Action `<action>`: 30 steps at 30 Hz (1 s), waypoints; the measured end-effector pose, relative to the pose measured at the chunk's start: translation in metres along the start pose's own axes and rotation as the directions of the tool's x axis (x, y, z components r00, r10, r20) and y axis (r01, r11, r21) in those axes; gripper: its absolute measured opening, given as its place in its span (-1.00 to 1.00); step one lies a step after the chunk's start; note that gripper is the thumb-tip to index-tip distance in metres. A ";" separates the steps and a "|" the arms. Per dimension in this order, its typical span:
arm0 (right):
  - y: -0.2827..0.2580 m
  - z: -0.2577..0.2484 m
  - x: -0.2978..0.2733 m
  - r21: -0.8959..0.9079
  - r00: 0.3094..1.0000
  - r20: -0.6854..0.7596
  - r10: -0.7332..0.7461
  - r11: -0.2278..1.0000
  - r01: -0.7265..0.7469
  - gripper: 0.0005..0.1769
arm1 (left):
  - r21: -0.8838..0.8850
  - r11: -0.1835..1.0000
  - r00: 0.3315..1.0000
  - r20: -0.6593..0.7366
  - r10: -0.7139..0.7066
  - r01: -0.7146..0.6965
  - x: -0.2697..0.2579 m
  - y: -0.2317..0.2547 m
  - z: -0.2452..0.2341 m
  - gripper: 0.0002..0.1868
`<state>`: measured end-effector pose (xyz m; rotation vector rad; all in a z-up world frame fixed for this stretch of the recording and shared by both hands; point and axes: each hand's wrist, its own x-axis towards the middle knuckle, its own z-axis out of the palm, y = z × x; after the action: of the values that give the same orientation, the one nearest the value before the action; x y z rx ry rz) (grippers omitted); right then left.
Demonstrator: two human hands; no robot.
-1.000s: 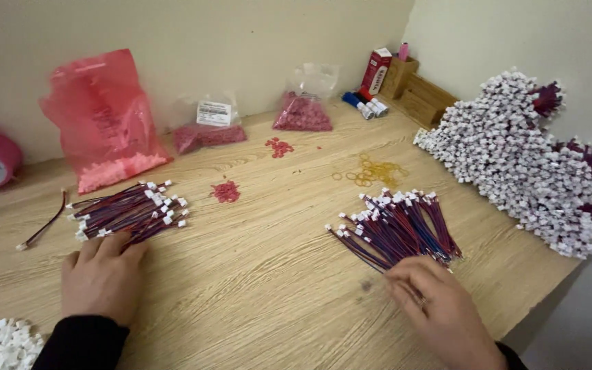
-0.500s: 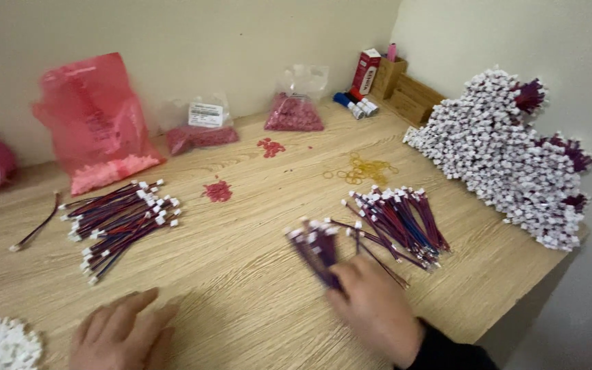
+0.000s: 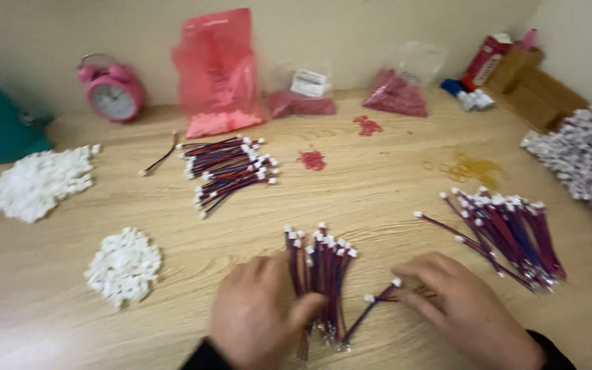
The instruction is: Assembling electronic wire connectors by inserting wires into plastic housings
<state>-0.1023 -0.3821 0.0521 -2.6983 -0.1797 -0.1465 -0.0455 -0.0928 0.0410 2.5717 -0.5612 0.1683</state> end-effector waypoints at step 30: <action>-0.097 0.054 0.139 -0.105 0.857 0.318 -0.405 0.884 0.456 -0.75 | 0.108 0.945 0.903 -0.279 0.327 -0.309 -0.013 -0.091 -0.008 -0.87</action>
<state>0.0247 -0.2577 0.0613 -2.7982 -0.9081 0.1080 -0.0194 -0.0121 0.0043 2.4297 -0.8679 0.6776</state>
